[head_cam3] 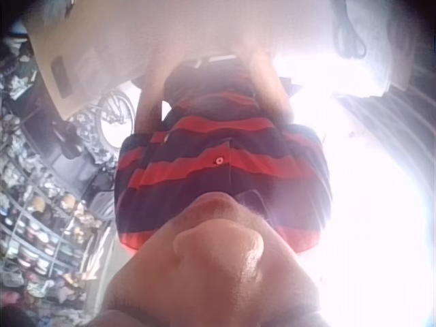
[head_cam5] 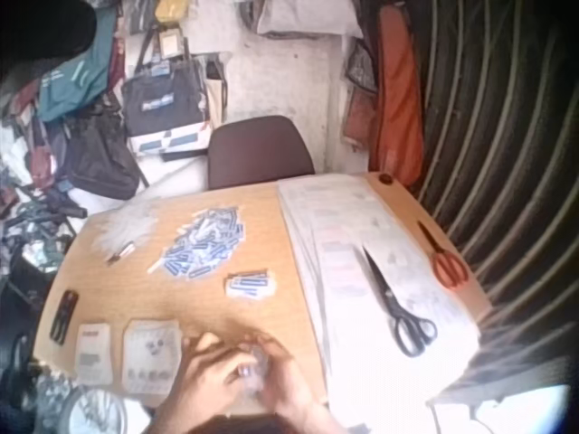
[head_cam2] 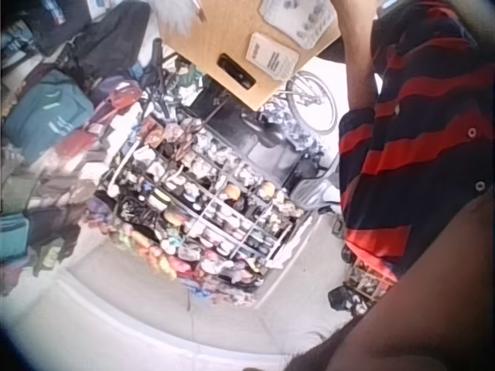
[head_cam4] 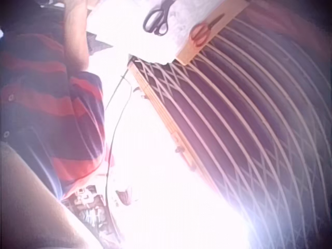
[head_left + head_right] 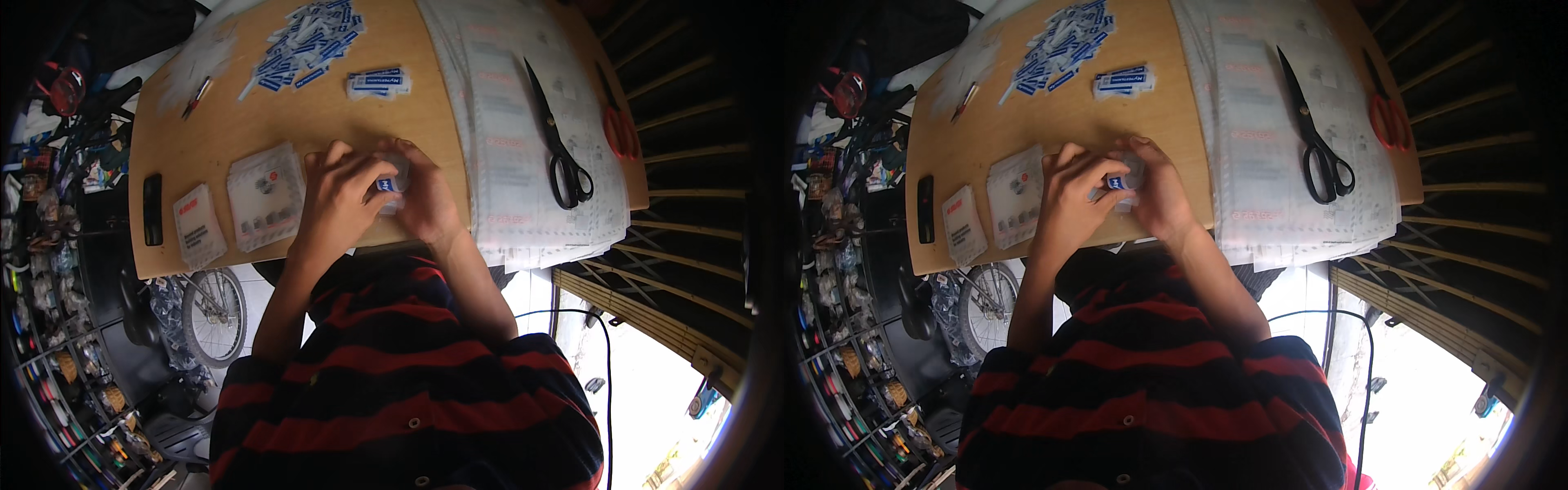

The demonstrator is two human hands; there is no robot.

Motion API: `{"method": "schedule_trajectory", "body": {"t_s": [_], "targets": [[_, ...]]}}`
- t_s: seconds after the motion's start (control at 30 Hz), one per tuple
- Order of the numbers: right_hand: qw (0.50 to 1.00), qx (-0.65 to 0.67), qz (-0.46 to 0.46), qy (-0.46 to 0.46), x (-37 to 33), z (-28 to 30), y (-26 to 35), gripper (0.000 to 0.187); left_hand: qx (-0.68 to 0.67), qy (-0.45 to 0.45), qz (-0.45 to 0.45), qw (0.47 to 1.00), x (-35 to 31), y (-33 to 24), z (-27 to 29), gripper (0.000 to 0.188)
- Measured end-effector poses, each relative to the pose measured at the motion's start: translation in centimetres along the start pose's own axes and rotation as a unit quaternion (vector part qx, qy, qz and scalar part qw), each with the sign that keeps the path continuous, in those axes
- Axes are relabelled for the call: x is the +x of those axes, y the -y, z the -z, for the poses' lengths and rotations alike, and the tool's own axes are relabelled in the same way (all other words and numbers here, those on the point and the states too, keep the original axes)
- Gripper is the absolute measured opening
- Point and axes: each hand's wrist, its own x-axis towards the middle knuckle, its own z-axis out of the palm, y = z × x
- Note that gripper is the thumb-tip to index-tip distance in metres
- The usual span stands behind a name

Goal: The person sorts and organizes small blue and white stickers by hand on a wooden table. They pick up individual stickers from a pile and place them into small plastic pouches.

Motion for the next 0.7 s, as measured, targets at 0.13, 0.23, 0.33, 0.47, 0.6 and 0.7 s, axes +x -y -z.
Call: {"method": "schedule_trajectory", "body": {"t_s": [0.13,0.23,0.33,0.47,0.6,0.7], "targets": [[0.994,-0.101,0.004,0.029,0.1,0.7,0.8,0.022,-0.040,0.050,-0.005,0.998,0.1,0.2,0.7,0.045],[0.998,-0.069,-0.004,0.010,0.0,0.2,0.9,0.021,-0.061,0.063,-0.025,0.996,-0.4,0.1,1.4,0.052],[0.999,-0.047,0.000,-0.005,0.3,0.2,0.7,0.020,-0.092,0.044,-0.020,0.995,-1.3,-0.5,2.6,0.055],[0.998,-0.060,0.009,0.000,0.7,0.5,0.8,0.017,-0.068,0.023,0.017,0.997,-3.0,0.4,3.6,0.056],[0.999,-0.044,0.027,-0.008,0.4,0.4,1.3,0.015,0.031,0.071,0.014,0.997,-3.9,0.8,2.7,0.043],[0.998,-0.028,0.045,0.016,0.3,0.5,2.0,0.015,0.038,0.096,0.016,0.994,-3.6,0.9,1.4,0.033]]}}
